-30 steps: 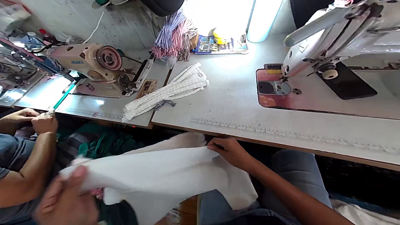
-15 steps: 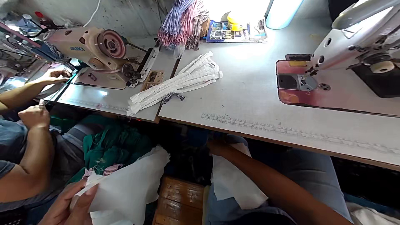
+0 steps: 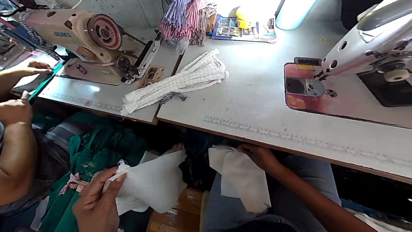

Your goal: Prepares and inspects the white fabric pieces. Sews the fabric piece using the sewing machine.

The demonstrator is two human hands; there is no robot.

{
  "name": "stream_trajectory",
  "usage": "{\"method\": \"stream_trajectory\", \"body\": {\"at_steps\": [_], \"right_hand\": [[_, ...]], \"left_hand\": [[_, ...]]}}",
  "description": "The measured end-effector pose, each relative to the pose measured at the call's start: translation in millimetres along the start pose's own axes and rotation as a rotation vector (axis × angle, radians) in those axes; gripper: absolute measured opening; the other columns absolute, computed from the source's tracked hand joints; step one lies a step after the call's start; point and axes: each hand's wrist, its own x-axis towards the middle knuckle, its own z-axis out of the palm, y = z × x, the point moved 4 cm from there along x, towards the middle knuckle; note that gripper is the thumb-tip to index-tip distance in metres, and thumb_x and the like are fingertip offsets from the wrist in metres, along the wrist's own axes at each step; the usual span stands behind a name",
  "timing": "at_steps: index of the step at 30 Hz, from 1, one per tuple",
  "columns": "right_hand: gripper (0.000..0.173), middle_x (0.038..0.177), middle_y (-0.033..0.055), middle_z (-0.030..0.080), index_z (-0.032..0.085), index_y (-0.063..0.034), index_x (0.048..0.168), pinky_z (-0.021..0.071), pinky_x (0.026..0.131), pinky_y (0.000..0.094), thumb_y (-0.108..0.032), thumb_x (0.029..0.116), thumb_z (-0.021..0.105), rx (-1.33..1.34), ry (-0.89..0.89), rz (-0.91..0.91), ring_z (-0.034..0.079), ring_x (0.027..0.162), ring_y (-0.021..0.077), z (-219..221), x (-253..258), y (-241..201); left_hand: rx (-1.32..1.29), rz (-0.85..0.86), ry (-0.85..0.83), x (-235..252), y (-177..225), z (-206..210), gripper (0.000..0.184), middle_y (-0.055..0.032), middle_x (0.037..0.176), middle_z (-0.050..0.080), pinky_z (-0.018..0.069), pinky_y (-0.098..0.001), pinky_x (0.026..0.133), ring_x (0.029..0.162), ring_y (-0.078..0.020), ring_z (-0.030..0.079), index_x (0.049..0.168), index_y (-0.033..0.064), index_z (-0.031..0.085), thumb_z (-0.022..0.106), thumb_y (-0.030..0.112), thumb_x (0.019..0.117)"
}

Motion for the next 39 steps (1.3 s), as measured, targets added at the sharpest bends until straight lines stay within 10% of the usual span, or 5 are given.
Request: {"method": "stream_trajectory", "body": {"at_steps": [5, 12, 18, 30, 39], "right_hand": [[0.011, 0.097, 0.0172, 0.077, 0.078, -0.0029, 0.097, 0.0611, 0.076, 0.0539, -0.007, 0.0906, 0.071, -0.212, 0.208, -0.232, 0.076, 0.088, 0.0353, 37, 6, 4], [0.077, 0.119, 0.0366, 0.061, 0.062, 0.0089, 0.129, 0.0595, 0.069, 0.0564, -0.048, 0.0814, 0.082, -0.267, -0.039, 0.191, 0.069, 0.093, 0.0511, 63, -52, -17], [0.021, 0.100, 0.0285, 0.067, 0.071, 0.0082, 0.102, 0.0579, 0.078, 0.0549, -0.012, 0.0956, 0.069, -0.080, -0.124, 0.222, 0.070, 0.089, 0.0427, 51, -43, -10], [0.030, 0.110, 0.0280, 0.065, 0.068, 0.0077, 0.110, 0.0558, 0.085, 0.0543, -0.020, 0.0988, 0.068, -0.070, -0.287, 0.296, 0.068, 0.099, 0.0429, 61, -40, -16], [0.022, 0.077, 0.0037, 0.065, 0.071, 0.0007, 0.101, 0.0465, 0.055, 0.0254, -0.019, 0.1008, 0.063, 0.384, 0.011, 0.457, 0.054, 0.059, 0.0057, -7, -74, 31]], "left_hand": [[-0.011, -0.004, -0.009, 2, 3, 21, 0.012, 0.0183, 0.098, 0.073, 0.0570, -0.0149, 0.080, 0.090, 0.0038, 0.068, 0.101, 0.0247, 0.078, 0.069, 0.019, 0.0944], [-0.016, -0.043, -0.075, -4, -8, 32, 0.014, 0.0171, 0.098, 0.073, 0.0570, -0.0154, 0.081, 0.090, 0.0033, 0.068, 0.102, 0.0251, 0.078, 0.070, 0.019, 0.0939], [-0.025, -0.085, -0.067, -11, -10, 46, 0.013, 0.0162, 0.097, 0.073, 0.0574, -0.0159, 0.080, 0.089, 0.0028, 0.068, 0.100, 0.0210, 0.077, 0.068, 0.014, 0.0938], [-0.048, -0.144, -0.095, -18, -19, 66, 0.014, 0.0134, 0.094, 0.073, 0.0576, -0.0160, 0.079, 0.087, 0.0018, 0.068, 0.098, 0.0156, 0.077, 0.067, 0.009, 0.0919], [-0.057, -0.161, -0.101, -24, -27, 66, 0.012, 0.0133, 0.093, 0.073, 0.0576, -0.0158, 0.079, 0.087, 0.0023, 0.068, 0.098, 0.0154, 0.078, 0.068, 0.011, 0.0910]]}}
